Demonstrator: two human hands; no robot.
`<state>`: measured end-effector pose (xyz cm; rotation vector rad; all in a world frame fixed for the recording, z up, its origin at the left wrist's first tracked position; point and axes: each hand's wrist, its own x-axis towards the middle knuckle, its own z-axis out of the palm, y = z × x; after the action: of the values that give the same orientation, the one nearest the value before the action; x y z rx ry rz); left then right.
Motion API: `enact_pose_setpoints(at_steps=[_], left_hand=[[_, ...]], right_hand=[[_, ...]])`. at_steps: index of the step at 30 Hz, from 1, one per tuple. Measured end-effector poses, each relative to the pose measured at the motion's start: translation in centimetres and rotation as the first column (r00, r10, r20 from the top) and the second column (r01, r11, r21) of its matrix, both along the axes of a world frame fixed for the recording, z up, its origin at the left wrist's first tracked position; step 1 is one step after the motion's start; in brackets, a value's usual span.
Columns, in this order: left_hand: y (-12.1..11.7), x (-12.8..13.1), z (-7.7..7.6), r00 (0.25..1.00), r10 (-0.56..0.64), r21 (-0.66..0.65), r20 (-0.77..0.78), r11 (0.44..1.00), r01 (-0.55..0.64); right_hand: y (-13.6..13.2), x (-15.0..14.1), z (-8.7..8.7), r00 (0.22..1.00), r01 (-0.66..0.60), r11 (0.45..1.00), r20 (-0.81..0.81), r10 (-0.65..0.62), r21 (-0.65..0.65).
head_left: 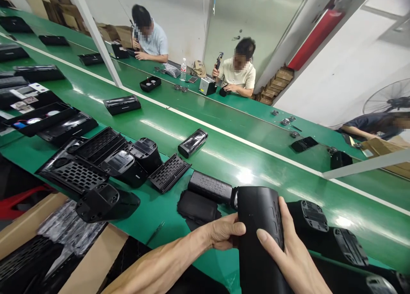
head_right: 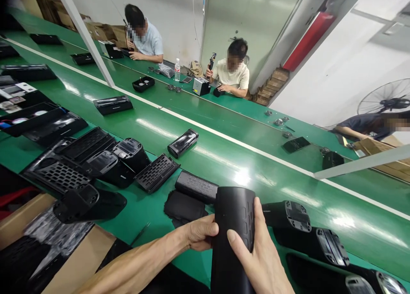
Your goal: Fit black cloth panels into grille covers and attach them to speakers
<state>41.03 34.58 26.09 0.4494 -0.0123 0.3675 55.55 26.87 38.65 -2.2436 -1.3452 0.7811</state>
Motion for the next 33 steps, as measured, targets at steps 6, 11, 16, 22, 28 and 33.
enact_pose_setpoints(at_steps=[6,11,16,22,28,33], left_hand=[[1.1,1.0,1.6,0.991,0.123,0.027,-0.044,0.992,-0.122],[3.9,0.3,3.9,0.935,0.352,0.149,-0.044,0.928,-0.342],[5.1,0.8,5.8,0.888,0.458,0.182,-0.050,0.878,-0.442],[9.4,-1.8,7.9,0.886,0.464,0.472,-0.016,0.784,-0.403],[15.1,-7.4,13.7,0.899,0.435,0.913,-0.060,0.387,-0.127],[14.2,-7.6,15.1,0.869,0.489,0.959,-0.075,0.274,-0.071]], right_hand=[[1.0,2.4,1.9,0.992,-0.107,0.993,-0.060,0.111,0.052],[-3.4,1.0,1.1,0.997,0.068,0.901,-0.070,-0.042,0.429],[-3.2,-2.6,-2.7,0.981,0.106,0.756,0.057,-0.186,0.646],[-2.0,-1.4,-1.0,0.984,0.071,0.658,0.055,-0.168,0.749],[-3.9,-0.7,-0.2,0.989,0.143,0.749,-0.068,-0.131,0.647],[-4.1,-0.3,-0.3,0.985,0.168,0.779,-0.127,-0.115,0.604]])
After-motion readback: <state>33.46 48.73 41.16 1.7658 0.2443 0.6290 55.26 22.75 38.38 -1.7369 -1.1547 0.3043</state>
